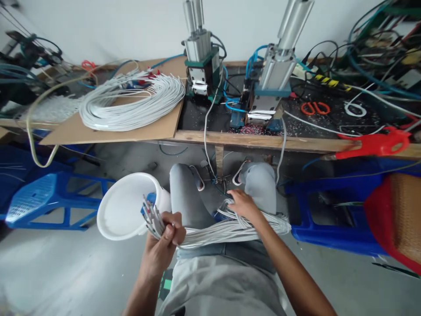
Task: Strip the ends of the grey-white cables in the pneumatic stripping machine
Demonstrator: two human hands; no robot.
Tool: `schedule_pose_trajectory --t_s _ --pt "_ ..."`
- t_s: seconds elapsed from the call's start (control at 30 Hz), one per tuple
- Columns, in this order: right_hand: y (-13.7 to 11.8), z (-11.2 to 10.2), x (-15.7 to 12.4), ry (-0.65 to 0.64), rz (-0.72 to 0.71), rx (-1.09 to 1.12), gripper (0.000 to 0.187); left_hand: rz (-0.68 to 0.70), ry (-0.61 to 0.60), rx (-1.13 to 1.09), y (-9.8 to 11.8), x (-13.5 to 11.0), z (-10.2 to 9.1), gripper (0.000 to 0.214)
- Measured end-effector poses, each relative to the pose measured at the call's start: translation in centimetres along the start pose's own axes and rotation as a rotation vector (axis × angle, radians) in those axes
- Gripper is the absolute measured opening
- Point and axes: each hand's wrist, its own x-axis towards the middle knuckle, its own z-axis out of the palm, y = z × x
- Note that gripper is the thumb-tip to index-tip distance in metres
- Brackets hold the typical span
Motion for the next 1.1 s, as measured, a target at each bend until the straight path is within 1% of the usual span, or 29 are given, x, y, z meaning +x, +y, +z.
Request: schedule_pose_trajectory --t_s 0.1,0.17,0.23,0.33,0.4,0.47,0.57,0.63,0.73,0.87,0.97,1.03,1.07,1.1 --pt "2.2 -1.5 -1.2 -0.014 0.036 -0.033 0.029 0.029 -0.01 -0.1 0.3 -1.2 -0.8 0.024" --pt "2.6 -1.4 -2.1 -0.037 0.032 -0.036 0.026 0.027 0.0 -0.145 0.1 -1.3 -0.9 0.021" --pt "2.2 -0.8 -2.9 -0.068 0.009 -0.023 0.023 0.01 0.022 -0.17 -0.1 -0.9 -0.8 0.019" --pt "0.9 0.2 -3.9 -0.118 -0.048 0.015 0.018 -0.016 0.062 -0.192 -0.2 -0.3 -0.5 0.017" --pt "0.0 0.4 -4.5 -0.137 -0.083 0.037 0.024 -0.031 0.081 -0.205 0.0 0.0 -0.6 0.018" --pt "-0.8 0.2 -5.4 -0.141 -0.109 0.056 0.03 -0.041 0.096 -0.22 0.3 0.2 -0.7 0.019" --pt "-1.5 -0.7 -7.1 -0.141 -0.143 0.09 0.024 -0.041 0.122 -0.243 0.7 0.5 -1.1 0.02" --pt "-1.6 -1.4 -8.3 -0.145 -0.159 0.115 0.025 -0.043 0.135 -0.251 0.8 0.8 -1.4 0.02" --pt "-1.3 -1.7 -9.6 -0.143 -0.15 0.138 0.029 -0.054 0.144 -0.255 0.9 1.4 -1.5 0.021" --pt "-1.2 -1.3 -9.8 -0.162 -0.139 0.159 0.032 -0.049 0.168 -0.246 1.0 1.8 -1.6 0.021" --pt "-2.0 -1.5 -9.9 -0.191 -0.14 0.179 0.026 -0.037 0.188 -0.234 1.0 1.5 -1.5 0.02" --pt "-2.4 -2.2 -10.4 -0.229 -0.098 0.175 0.021 -0.046 0.196 -0.229 0.9 1.1 -1.4 0.02" --pt "-2.5 -2.5 -10.8 -0.253 -0.063 0.163 0.027 -0.054 0.201 -0.227 0.8 1.0 -1.3 0.02" --pt "-2.4 -2.9 -11.3 -0.281 -0.025 0.147 0.036 -0.063 0.207 -0.226 0.7 0.8 -1.2 0.02"
